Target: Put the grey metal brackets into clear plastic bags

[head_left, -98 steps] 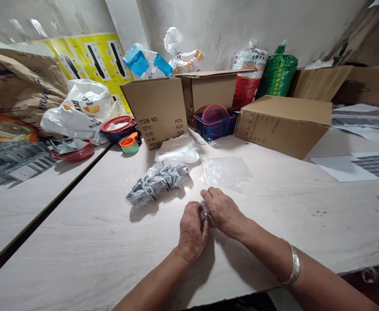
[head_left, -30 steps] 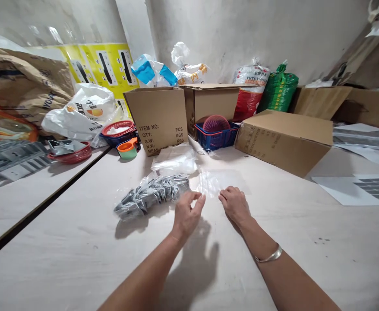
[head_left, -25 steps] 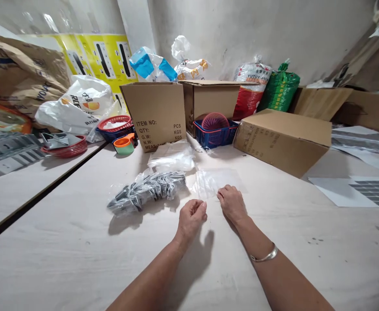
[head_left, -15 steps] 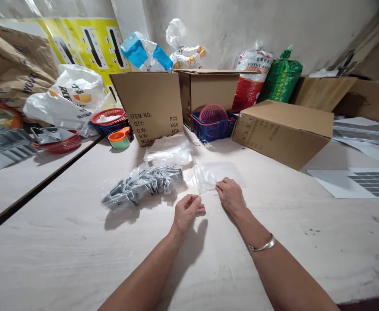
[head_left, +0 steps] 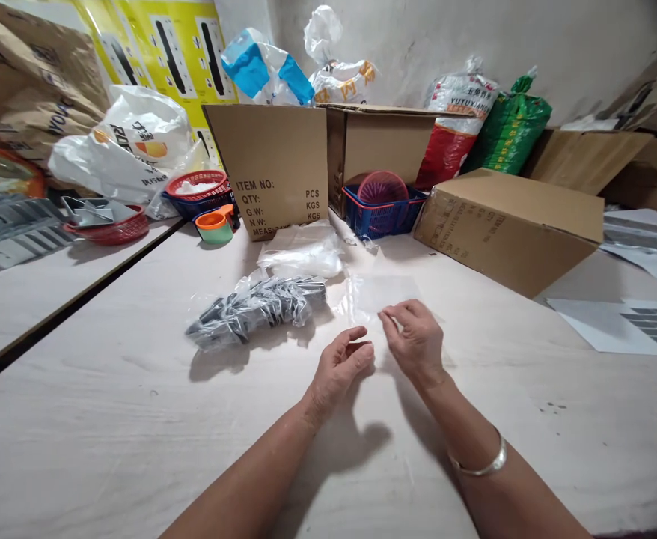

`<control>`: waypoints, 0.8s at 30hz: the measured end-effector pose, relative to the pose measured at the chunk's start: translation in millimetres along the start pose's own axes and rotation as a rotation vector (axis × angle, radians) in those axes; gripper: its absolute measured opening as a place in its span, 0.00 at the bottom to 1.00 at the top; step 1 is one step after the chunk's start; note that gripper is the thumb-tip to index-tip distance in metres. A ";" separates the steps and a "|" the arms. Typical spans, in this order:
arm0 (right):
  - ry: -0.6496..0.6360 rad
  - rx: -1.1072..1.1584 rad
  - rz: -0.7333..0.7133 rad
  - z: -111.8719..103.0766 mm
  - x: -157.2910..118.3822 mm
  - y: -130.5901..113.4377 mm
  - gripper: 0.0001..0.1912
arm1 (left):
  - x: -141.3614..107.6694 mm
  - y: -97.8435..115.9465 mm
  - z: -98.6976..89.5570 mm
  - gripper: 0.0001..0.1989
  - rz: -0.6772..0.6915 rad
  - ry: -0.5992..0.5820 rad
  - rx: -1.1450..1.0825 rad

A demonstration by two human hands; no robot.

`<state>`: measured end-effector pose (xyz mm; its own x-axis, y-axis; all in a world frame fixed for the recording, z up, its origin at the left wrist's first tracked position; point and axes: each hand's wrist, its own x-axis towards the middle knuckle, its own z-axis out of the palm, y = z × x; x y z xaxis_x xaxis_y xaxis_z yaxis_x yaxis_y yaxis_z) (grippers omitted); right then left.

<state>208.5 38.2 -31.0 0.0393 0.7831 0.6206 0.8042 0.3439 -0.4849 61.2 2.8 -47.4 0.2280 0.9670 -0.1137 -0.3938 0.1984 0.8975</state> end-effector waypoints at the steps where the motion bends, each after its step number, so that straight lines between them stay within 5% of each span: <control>1: -0.047 0.075 0.005 0.0 -4.5 -12.3 0.09 | -1.3 0.7 2.0 0.21 0.015 -0.027 -0.031; 5: -0.261 0.438 0.105 6.1 -19.1 -42.5 0.09 | -0.9 3.7 3.5 0.14 0.002 -0.061 -0.185; 9: -0.398 0.704 0.254 9.4 -20.7 -42.6 0.11 | 4.7 5.0 -7.4 0.14 -0.097 -0.006 -0.270; 16: -0.381 0.735 0.348 5.8 -11.9 -29.5 0.11 | 10.2 3.9 -19.1 0.14 -0.156 0.057 -0.205; 24: -0.229 1.057 0.702 19.9 -2.8 -8.7 0.13 | 3.6 4.0 -12.7 0.16 -0.175 0.063 0.020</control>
<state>189.6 43.3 -40.9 0.0735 0.9968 -0.0327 -0.2085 -0.0167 -0.9779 49.2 9.1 -49.6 0.2351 0.9263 -0.2944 -0.3352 0.3616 0.8700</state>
